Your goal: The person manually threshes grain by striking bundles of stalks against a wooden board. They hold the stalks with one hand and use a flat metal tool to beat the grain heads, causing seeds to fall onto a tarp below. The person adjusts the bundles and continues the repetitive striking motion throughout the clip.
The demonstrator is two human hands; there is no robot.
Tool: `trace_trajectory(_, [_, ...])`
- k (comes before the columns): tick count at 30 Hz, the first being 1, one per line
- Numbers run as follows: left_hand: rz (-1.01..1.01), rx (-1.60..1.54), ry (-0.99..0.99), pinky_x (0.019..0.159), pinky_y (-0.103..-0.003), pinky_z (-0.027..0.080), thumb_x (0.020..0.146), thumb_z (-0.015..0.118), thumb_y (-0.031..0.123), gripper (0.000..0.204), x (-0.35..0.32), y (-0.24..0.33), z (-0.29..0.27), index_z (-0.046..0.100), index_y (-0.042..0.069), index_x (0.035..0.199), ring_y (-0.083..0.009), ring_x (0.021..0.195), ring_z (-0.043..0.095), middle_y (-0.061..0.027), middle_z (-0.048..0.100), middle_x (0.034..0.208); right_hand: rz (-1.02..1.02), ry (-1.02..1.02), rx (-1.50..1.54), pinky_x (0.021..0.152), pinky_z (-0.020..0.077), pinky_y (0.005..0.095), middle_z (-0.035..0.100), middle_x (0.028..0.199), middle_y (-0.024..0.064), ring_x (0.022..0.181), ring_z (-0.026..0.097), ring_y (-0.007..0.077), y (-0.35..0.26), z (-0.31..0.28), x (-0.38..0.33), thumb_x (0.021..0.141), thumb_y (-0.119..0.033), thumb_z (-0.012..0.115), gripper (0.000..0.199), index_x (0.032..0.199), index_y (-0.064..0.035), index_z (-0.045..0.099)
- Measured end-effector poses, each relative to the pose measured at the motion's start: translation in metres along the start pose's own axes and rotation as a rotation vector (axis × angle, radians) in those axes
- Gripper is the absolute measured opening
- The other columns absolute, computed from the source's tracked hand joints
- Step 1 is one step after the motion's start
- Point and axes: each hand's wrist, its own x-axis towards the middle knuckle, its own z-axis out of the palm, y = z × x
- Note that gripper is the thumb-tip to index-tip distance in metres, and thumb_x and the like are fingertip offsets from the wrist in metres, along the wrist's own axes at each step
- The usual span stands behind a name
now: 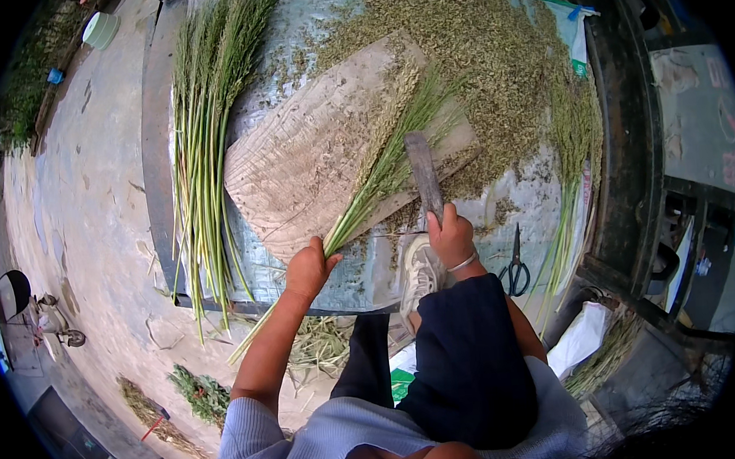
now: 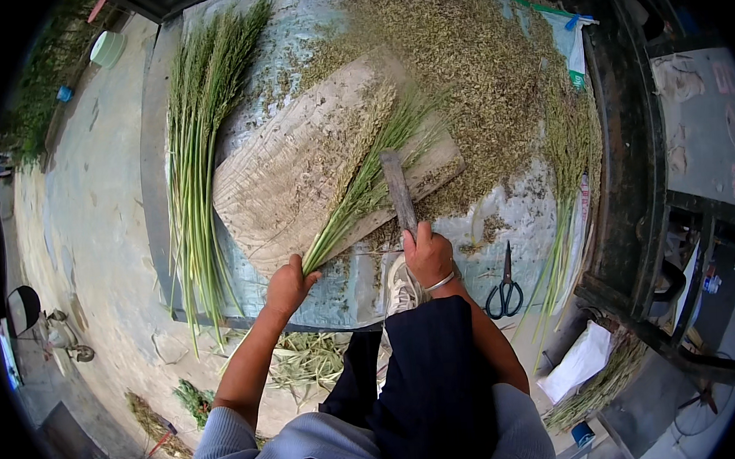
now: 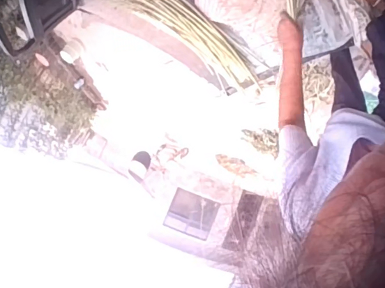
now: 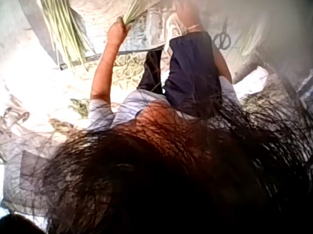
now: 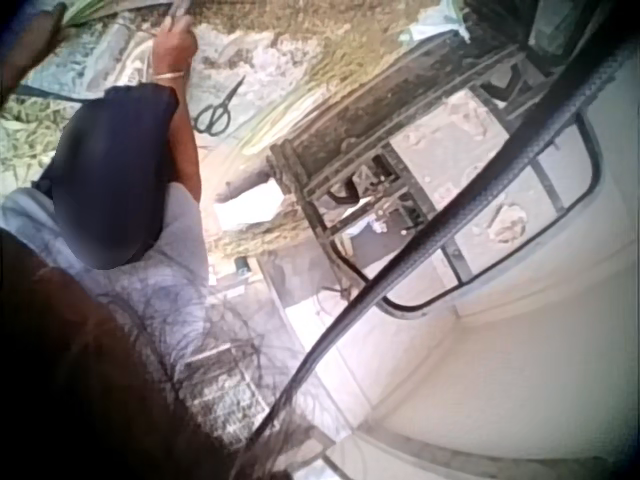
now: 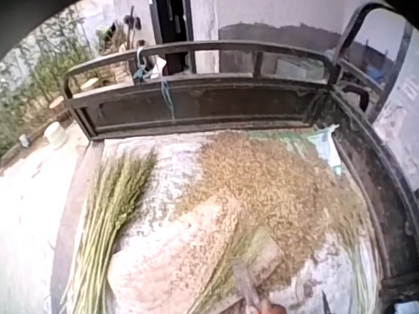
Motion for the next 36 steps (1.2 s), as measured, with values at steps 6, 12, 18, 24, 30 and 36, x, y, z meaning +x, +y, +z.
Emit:
trace_trajectory(6, [-0.116,0.097,0.021,0.054,-0.047,0.047,0.078,0.064,0.042,0.045,0.003,0.008,0.001,0.046,0.003,0.087,-0.0389,0.061,0.060,-0.0196,0.060,0.065,-0.635,-0.282,-0.105,0.059,0.0446,0.0387,0.054,0.062,0.0084,0.057,0.056,0.0280,-0.057,0.003,0.034,0.082,-0.016,0.057,0.016,0.078,-0.0063,0.045])
trace_trajectory(12, [-0.100,0.208,0.047,0.051,-0.045,0.048,0.078,0.063,0.045,0.044,-0.004,-0.022,0.002,0.047,0.005,0.084,-0.0358,0.059,0.061,-0.0176,0.061,0.065,-0.295,-0.218,-0.557,0.047,0.0472,0.0413,0.058,0.058,0.0127,0.052,0.059,0.0315,0.075,-0.033,0.120,0.085,-0.017,0.052,0.015,0.081,-0.0061,0.043])
trace_trajectory(18, [-0.116,0.147,0.014,0.053,-0.047,0.047,0.077,0.065,0.042,0.043,0.001,-0.028,0.003,0.048,0.004,0.085,-0.0377,0.061,0.060,-0.0187,0.060,0.065,-0.265,-0.024,-0.416,0.045,0.0440,0.0405,0.054,0.055,0.0099,0.049,0.056,0.0291,0.051,-0.077,0.115,0.083,-0.020,0.060,0.021,0.081,-0.0069,0.044])
trace_trajectory(24, [-0.062,0.205,0.029,0.050,-0.045,0.047,0.077,0.064,0.046,0.044,-0.002,-0.025,-0.001,0.048,0.005,0.085,-0.0355,0.058,0.060,-0.0170,0.061,0.065,-0.593,-0.248,-0.146,0.043,0.0433,0.0393,0.052,0.051,0.0088,0.045,0.055,0.0270,-0.001,0.011,0.051,0.082,-0.019,0.057,0.016,0.079,-0.0092,0.045])
trace_trajectory(30, [-0.037,0.241,0.094,0.049,-0.045,0.046,0.076,0.065,0.045,0.043,0.005,-0.035,-0.008,0.046,0.007,0.083,-0.0349,0.056,0.059,-0.0153,0.059,0.062,-0.496,-0.194,-0.335,0.046,0.0441,0.0438,0.054,0.053,0.0119,0.049,0.056,0.0324,0.070,-0.021,0.110,0.083,-0.025,0.060,0.025,0.079,-0.0072,0.043])
trace_trajectory(36, [0.023,0.149,0.083,0.050,-0.045,0.046,0.075,0.065,0.045,0.044,0.002,-0.037,-0.016,0.046,0.006,0.084,-0.0363,0.057,0.058,-0.0156,0.059,0.062,0.013,0.026,-0.301,0.045,0.0429,0.0459,0.055,0.055,0.0160,0.051,0.056,0.0357,0.068,-0.036,0.093,0.085,-0.027,0.059,0.026,0.084,-0.0055,0.045])
